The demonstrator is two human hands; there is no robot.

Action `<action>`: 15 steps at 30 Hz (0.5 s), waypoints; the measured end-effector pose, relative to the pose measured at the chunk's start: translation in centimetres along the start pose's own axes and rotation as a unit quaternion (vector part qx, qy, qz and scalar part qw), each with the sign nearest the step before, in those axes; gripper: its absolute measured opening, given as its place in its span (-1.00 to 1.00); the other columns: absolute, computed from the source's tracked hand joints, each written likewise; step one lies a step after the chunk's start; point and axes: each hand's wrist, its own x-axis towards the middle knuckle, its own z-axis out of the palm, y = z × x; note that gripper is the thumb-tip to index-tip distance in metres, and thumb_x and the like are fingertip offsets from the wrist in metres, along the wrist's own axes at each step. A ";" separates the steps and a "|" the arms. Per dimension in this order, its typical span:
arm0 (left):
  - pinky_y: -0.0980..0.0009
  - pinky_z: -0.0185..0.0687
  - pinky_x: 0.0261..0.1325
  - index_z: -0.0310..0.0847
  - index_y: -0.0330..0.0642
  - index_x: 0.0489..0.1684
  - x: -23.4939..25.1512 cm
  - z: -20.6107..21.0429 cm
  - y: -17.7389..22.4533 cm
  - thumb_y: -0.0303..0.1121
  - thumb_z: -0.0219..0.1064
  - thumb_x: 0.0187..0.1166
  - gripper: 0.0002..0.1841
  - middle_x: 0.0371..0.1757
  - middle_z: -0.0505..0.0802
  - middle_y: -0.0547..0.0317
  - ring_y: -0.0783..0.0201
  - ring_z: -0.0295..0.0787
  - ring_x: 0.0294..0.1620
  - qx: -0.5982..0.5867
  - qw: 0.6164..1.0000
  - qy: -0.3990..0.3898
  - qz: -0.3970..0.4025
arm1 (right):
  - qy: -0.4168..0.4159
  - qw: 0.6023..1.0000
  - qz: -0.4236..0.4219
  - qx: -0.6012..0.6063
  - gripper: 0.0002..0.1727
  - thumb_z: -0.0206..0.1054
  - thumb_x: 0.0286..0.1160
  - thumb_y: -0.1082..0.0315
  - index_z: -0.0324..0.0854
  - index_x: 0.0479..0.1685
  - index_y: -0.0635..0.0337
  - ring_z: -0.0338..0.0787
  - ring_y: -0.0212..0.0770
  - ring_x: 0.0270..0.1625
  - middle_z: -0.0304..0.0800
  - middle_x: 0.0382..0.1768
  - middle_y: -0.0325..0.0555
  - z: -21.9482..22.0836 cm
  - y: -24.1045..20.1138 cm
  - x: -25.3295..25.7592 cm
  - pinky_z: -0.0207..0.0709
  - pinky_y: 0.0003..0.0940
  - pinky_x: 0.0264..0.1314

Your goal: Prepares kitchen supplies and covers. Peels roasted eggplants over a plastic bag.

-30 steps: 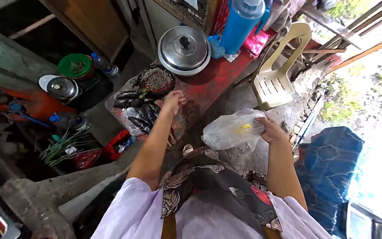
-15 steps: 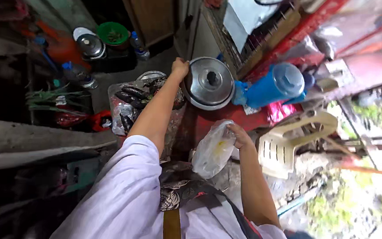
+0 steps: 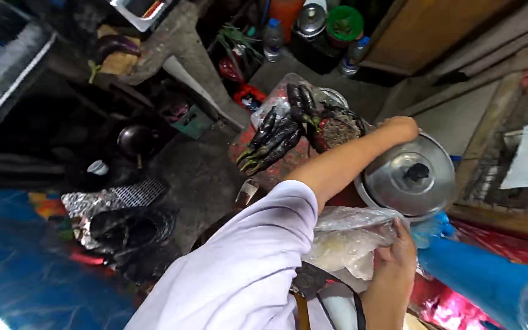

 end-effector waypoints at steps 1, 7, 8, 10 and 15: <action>-0.29 0.47 0.45 0.73 -0.43 0.13 -0.2 0.0 0.1 -0.10 0.04 0.85 -0.50 0.36 0.74 -0.33 -0.22 0.61 0.49 0.003 1.000 -0.006 0.001 | 0.003 1.000 -0.004 -0.016 -0.80 -0.03 0.83 0.37 0.42 0.21 0.14 0.87 -0.39 -0.20 0.82 -0.22 -0.28 -0.1 0.1 0.2 0.83 -0.37 -0.07; -0.27 0.49 0.39 0.77 -0.41 -0.05 -1.7 -0.2 -0.4 -0.05 0.14 0.80 -0.50 0.26 0.77 -0.32 -0.22 0.63 0.44 -0.039 0.999 -0.002 -0.015 | -0.006 0.999 -0.013 -0.049 -0.81 -0.05 0.81 0.41 0.41 0.20 0.10 0.87 -0.44 -0.24 0.83 -0.26 -0.35 -0.9 0.3 -0.1 0.84 -0.43 -0.13; -0.28 0.50 0.39 0.78 -0.41 -0.05 -2.1 -0.2 -0.7 -0.04 0.15 0.80 -0.49 0.26 0.77 -0.33 -0.23 0.63 0.44 -0.044 0.999 -0.001 -0.021 | -0.008 0.998 -0.008 -0.055 -0.81 -0.06 0.81 0.41 0.43 0.16 0.08 0.88 -0.45 -0.26 0.84 -0.28 -0.36 -1.0 0.2 -0.5 0.84 -0.43 -0.15; -0.27 0.51 0.38 0.77 -0.43 -0.06 -3.7 0.1 -1.4 -0.06 0.17 0.78 -0.51 0.24 0.77 -0.35 -0.24 0.63 0.42 -0.052 0.998 -0.002 -0.031 | -0.009 0.997 -0.001 -0.073 -0.78 -0.10 0.80 0.43 0.45 0.13 0.05 0.87 -0.49 -0.28 0.84 -0.31 -0.41 -1.3 -0.3 -2.2 0.83 -0.46 -0.20; -0.23 0.51 0.43 0.75 -0.47 0.00 -8.5 -0.2 -3.2 -0.10 0.26 0.75 -0.54 0.21 0.78 -0.35 -0.21 0.66 0.38 -0.105 0.994 0.026 -0.008 | -0.056 0.981 -0.027 -0.181 -0.74 -0.09 0.74 0.51 0.42 0.19 0.10 0.83 -0.65 -0.27 0.83 -0.32 -0.59 -2.3 -2.0 -6.7 0.79 -0.61 -0.15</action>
